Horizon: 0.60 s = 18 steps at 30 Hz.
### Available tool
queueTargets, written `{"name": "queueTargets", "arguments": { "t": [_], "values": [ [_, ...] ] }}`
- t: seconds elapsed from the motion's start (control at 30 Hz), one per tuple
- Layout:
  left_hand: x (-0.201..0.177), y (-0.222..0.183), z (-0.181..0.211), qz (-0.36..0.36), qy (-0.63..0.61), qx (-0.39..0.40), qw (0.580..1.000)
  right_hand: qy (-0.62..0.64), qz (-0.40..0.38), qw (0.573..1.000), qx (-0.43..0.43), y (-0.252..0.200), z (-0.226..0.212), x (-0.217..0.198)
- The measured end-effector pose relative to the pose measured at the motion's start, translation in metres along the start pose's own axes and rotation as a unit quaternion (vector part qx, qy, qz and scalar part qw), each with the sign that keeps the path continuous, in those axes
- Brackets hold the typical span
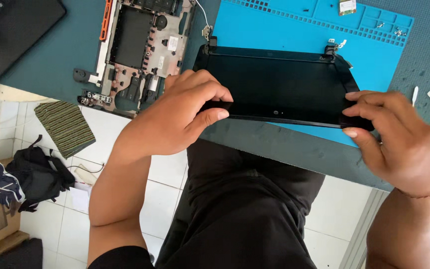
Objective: The person uses a prying tool to carefully separate the screen bezel from the laptop display assembly. They work along the edges to release clips and then lift the bezel away, exposing the screen and internal cables.
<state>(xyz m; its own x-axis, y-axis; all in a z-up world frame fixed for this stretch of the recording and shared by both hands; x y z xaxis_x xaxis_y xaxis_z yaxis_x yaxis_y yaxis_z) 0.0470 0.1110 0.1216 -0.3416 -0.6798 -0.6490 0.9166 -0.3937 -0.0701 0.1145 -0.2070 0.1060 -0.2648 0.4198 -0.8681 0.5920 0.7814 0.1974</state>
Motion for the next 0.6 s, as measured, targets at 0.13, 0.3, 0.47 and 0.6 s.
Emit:
{"name": "queueTargets", "arguments": {
  "t": [0.13,0.3,0.47,0.6],
  "values": [
    [0.010,-0.004,-0.004,-0.009,-0.009,-0.011,1.000,0.012,-0.018,1.000,-0.002,-0.003,-0.004,0.003],
    [0.050,-0.016,-0.011,0.061,0.107,0.032,0.992,-0.079,0.021,0.996,-0.024,0.002,-0.026,0.023],
    [0.110,-0.025,-0.023,0.108,0.162,0.041,0.980,-0.098,0.050,0.993,-0.038,0.006,-0.043,0.061],
    [0.131,-0.023,-0.038,0.137,0.217,0.049,0.965,-0.092,0.045,0.995,-0.020,0.001,-0.035,0.087]
  ]
}}
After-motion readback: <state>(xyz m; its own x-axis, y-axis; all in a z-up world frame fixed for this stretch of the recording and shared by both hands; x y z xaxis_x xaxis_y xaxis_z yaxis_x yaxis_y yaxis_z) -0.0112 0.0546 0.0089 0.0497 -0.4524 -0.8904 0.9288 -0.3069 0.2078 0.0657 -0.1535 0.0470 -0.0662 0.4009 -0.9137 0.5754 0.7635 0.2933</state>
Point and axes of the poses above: each hand's wrist, its own y-axis towards the middle knuckle, its own x-axis out of the palm, z = x × y, the point moved 6 cm from there along y, towards the middle knuckle, and after that the axes turned 4 degrees about x, right-handed, at the moved point
